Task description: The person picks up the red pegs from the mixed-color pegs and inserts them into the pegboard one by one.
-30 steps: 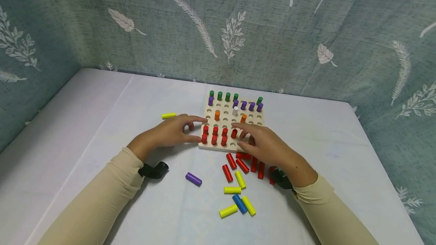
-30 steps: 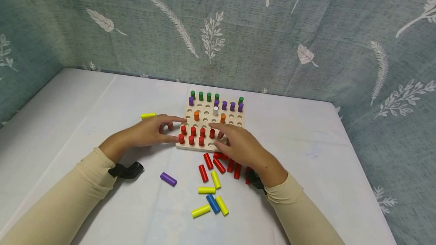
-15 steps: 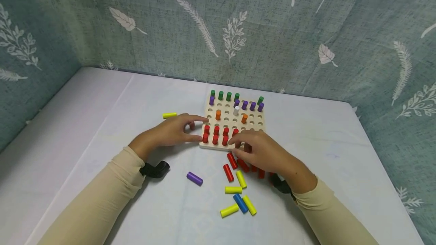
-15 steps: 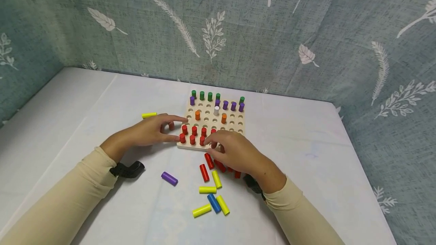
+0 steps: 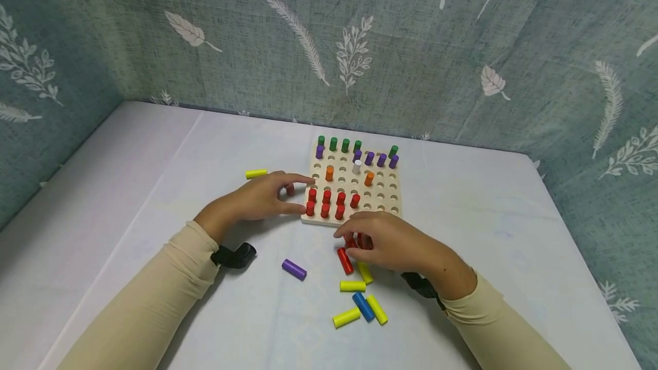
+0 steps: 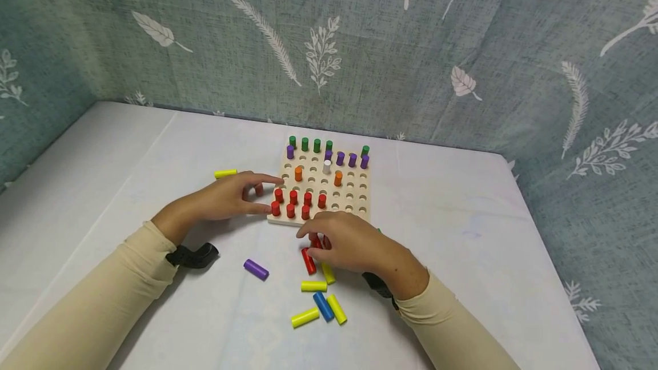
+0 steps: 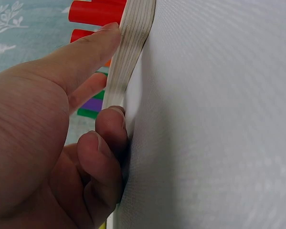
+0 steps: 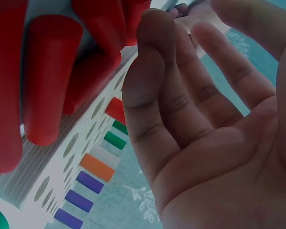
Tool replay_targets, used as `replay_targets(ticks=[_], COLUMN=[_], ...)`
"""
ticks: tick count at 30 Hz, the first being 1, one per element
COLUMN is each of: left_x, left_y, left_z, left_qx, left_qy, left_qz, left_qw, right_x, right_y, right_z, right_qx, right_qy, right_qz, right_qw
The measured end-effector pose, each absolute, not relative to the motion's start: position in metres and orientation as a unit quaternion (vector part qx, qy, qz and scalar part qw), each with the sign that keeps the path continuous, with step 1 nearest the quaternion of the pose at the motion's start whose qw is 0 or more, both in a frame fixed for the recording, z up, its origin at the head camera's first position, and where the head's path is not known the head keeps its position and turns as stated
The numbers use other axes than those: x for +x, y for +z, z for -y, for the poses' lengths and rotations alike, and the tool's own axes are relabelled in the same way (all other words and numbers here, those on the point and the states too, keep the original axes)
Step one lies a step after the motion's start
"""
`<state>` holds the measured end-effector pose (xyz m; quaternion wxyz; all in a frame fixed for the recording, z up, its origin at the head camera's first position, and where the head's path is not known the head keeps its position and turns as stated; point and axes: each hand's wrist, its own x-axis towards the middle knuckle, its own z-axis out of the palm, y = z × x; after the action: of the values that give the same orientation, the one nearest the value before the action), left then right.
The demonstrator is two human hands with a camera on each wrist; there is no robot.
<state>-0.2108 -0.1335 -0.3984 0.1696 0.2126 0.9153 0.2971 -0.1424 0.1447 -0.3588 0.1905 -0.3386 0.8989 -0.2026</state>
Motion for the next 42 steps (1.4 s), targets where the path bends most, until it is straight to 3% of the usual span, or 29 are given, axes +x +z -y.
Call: replay_targets(ticks=[32,42], left_x=[-0.2106,-0.2101], left_y=[-0.3992,-0.3990], left_z=[0.1338,0.1350], left_qx=[0.225,0.225], left_qy=[0.300,0.300], left_qz=[-0.912,-0.913], left_qw=[0.163,0.159], right_x=[-0.1389,-0.1379], right_y=[-0.3657,-0.3666], right_z=[-0.1374,-0.1371], right_qx=[-0.334,-0.332], right_qy=[-0.158,-0.155], right_qz=[-0.899,-0.903], right_qw=[0.237,0.226])
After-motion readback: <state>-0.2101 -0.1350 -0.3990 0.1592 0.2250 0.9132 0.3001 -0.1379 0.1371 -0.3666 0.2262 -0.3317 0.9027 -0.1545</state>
